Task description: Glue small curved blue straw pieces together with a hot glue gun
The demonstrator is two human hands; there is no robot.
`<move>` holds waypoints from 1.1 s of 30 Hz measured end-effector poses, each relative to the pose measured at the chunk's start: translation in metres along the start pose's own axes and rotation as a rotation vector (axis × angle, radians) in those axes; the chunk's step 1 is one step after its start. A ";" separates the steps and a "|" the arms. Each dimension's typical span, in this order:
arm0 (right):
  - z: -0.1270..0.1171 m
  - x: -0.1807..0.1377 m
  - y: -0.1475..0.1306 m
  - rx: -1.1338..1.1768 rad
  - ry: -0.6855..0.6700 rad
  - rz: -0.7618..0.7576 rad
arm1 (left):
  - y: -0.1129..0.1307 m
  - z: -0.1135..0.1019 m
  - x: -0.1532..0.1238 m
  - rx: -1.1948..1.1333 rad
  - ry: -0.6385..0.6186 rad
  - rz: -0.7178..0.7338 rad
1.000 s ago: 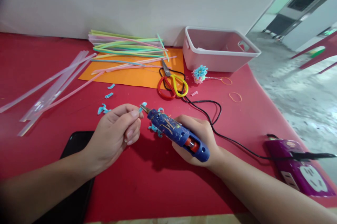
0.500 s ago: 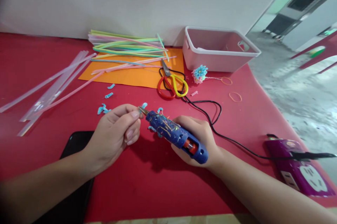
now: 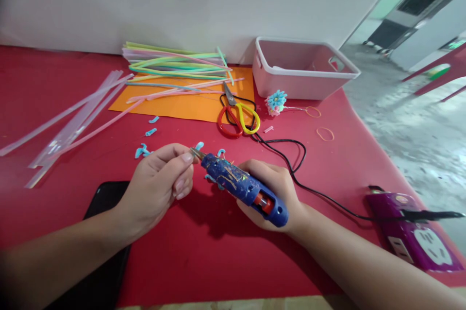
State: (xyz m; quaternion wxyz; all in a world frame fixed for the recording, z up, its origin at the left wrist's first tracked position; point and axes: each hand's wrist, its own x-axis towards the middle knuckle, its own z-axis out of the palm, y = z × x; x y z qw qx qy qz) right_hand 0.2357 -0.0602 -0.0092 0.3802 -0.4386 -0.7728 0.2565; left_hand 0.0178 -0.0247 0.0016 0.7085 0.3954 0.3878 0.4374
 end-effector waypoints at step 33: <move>-0.001 0.000 0.000 -0.026 0.042 -0.001 | -0.003 0.000 0.001 -0.025 -0.029 0.011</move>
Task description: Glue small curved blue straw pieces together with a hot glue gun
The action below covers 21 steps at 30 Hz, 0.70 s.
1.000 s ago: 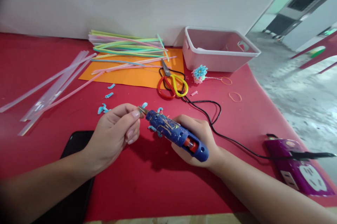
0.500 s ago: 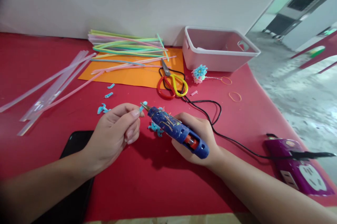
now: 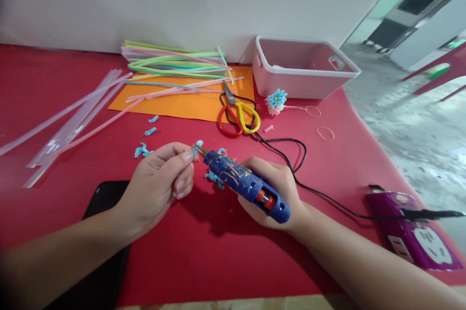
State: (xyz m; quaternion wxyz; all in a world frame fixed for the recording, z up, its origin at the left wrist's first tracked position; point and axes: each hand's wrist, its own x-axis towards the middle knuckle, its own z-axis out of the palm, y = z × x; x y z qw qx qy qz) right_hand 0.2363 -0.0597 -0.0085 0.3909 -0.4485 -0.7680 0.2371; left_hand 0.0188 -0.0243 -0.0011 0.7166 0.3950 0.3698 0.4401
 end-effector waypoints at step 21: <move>0.001 0.001 -0.001 -0.065 0.046 -0.020 | 0.001 0.000 -0.001 0.011 -0.012 0.004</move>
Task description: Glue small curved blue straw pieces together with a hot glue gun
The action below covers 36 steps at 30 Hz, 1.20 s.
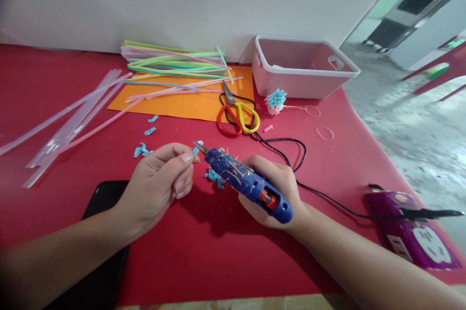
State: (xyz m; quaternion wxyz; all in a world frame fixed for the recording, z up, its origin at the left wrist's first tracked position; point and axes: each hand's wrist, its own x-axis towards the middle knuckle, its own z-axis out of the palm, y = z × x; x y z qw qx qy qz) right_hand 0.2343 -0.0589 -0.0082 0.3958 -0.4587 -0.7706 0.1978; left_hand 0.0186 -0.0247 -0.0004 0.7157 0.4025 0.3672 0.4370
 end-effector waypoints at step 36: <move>-0.001 0.000 -0.001 0.048 -0.062 0.002 | 0.002 0.002 0.001 0.021 0.040 -0.038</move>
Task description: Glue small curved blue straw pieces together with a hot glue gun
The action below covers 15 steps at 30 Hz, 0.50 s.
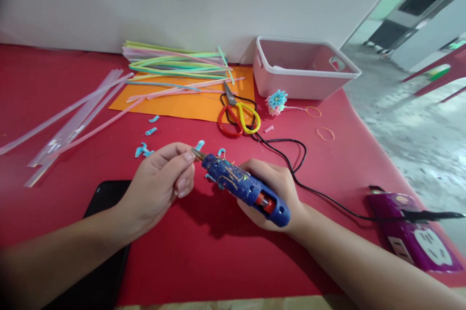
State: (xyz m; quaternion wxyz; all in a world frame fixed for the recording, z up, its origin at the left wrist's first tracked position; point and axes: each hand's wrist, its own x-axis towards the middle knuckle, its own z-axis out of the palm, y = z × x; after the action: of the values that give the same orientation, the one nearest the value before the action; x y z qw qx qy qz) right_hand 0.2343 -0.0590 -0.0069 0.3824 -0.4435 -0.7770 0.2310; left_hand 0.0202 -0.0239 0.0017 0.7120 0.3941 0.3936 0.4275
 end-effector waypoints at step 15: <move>0.000 -0.001 0.005 -0.026 0.039 0.041 | 0.000 0.000 -0.002 -0.001 -0.011 0.013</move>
State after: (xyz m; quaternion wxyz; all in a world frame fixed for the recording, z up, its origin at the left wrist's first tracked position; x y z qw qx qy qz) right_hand 0.2369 -0.0570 -0.0107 0.3867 -0.4684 -0.7633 0.2200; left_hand 0.0194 -0.0257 0.0019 0.7114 0.3987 0.3870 0.4303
